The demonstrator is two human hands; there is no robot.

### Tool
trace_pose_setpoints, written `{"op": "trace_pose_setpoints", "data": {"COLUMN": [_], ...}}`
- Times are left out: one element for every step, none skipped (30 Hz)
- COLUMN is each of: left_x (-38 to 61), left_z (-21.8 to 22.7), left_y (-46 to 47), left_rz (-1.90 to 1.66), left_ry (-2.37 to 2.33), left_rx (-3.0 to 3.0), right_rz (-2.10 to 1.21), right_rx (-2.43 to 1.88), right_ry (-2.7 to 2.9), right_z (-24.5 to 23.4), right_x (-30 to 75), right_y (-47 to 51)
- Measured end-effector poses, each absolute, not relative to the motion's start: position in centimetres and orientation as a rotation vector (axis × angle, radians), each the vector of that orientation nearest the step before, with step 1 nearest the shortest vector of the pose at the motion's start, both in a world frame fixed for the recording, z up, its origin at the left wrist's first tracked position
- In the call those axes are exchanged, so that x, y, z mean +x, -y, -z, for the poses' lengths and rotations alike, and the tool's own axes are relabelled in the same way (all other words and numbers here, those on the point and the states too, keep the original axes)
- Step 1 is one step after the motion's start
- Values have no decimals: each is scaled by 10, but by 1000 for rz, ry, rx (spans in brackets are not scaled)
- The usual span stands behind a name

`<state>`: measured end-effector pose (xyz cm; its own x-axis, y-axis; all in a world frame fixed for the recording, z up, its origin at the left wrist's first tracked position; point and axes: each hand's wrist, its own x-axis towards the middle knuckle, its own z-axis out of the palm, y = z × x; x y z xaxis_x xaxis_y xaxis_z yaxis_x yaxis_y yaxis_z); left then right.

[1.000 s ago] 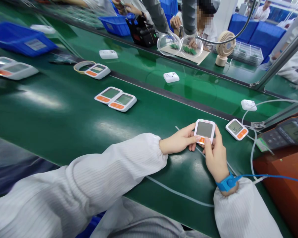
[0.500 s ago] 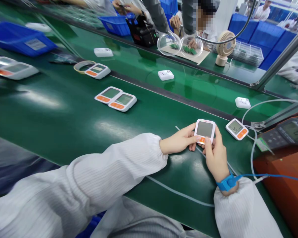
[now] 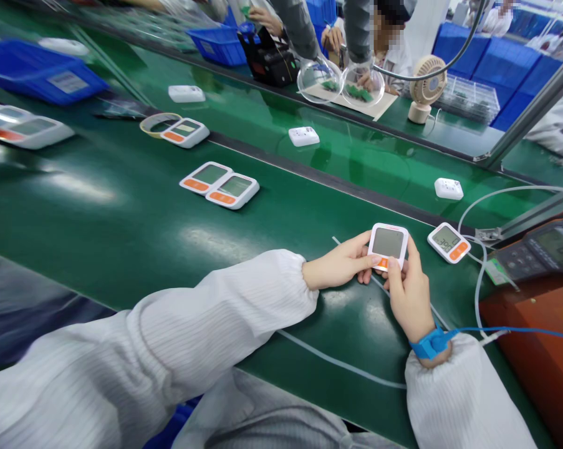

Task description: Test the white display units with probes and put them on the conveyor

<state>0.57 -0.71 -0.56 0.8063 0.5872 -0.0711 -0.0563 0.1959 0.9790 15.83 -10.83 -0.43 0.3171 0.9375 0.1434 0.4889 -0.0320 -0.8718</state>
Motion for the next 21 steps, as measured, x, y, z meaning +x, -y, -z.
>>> {"op": "trace_pose_setpoints", "data": {"left_x": [6,6,6,6,6,6,6,6,6,6,6,6,6,6,5,5,5,5,5,5,6], "left_z": [5,5,5,5,4,4,4,4,4,4,4,5,5,6,6,6,6,6,6,6,6], "left_y": [7,7,7,7,7,7,7,7,7,7,6,6,6,6,6,6,6,6,6,6,6], "left_rz": [-477,-476,-476,-475,-473,-471,-469,-469,-469,-470,-473,-476,-478,-480,-481,-481,-479,-478,-476,-474,-473], "left_ry": [-489,-490,-493,-497,-500,-502,-503,-504,-502,-501,-499,-497,-494,-491,-489,-487,-487,-489,-491,-494,-496], "left_rx": [1305,1305,1306,1308,1310,1312,1312,1312,1311,1310,1309,1310,1310,1311,1312,1312,1311,1309,1305,1300,1296], "right_rz": [-616,-619,-623,-626,-629,-630,-629,-627,-623,-620,-619,-620,-622,-624,-625,-626,-625,-625,-626,-626,-627], "right_rx": [-1664,-1663,-1661,-1659,-1657,-1656,-1656,-1656,-1657,-1658,-1658,-1656,-1655,-1656,-1657,-1659,-1660,-1660,-1659,-1658,-1657], "right_ry": [1306,1305,1305,1304,1304,1304,1304,1305,1306,1307,1307,1307,1307,1307,1308,1308,1308,1307,1308,1308,1309], "right_z": [4,4,4,4,4,3,3,3,4,4,4,4,4,4,4,4,4,4,4,4,4], "right_x": [158,158,158,158,158,158,158,158,158,158,158,158,158,158,158,159,159,159,158,158,158], "right_y": [108,108,108,109,109,109,109,109,109,109,109,109,109,109,109,109,109,109,109,109,109]}}
